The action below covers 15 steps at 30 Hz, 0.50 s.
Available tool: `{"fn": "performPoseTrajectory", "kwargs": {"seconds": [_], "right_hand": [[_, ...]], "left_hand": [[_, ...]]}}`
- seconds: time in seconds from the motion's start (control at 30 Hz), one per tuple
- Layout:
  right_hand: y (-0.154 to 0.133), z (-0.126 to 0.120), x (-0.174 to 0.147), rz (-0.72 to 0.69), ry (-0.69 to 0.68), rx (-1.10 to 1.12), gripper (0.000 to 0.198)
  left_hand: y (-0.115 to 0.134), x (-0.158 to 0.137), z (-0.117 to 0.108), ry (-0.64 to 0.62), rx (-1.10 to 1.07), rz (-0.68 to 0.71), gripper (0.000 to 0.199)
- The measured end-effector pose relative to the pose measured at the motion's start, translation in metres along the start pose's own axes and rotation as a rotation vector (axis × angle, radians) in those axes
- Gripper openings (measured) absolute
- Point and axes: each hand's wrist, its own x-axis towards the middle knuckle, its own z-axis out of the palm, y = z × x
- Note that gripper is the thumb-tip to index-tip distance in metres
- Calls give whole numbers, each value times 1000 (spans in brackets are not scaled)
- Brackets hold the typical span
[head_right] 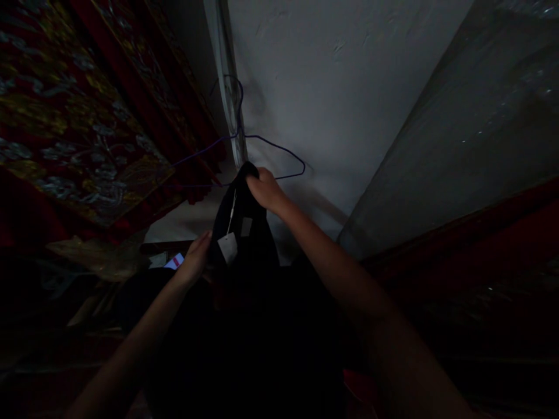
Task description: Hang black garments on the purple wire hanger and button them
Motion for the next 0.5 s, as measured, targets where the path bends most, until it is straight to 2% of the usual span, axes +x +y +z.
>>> {"fn": "performPoseTrajectory", "kwargs": {"seconds": [0.1,0.17,0.23,0.33,0.4,0.5], "right_hand": [[-7,-1,-2,163,133,29,25],[-13,1,-6,176,59,58,17],[-21,8,-13,134,-71,48,11],[-36,19,-24,24,-187,-71,16],[-44,23,-30,-47,-214,-166,22],[-49,20,-31,-69,-235,-244,25]], "left_hand": [[-1,-7,5,-57,38,111,50],[-1,-14,12,-68,157,268,59],[-4,-21,25,85,260,452,73],[-14,-29,50,372,302,663,64],[-26,-29,63,417,310,675,58],[-44,-18,64,430,311,567,57]]}}
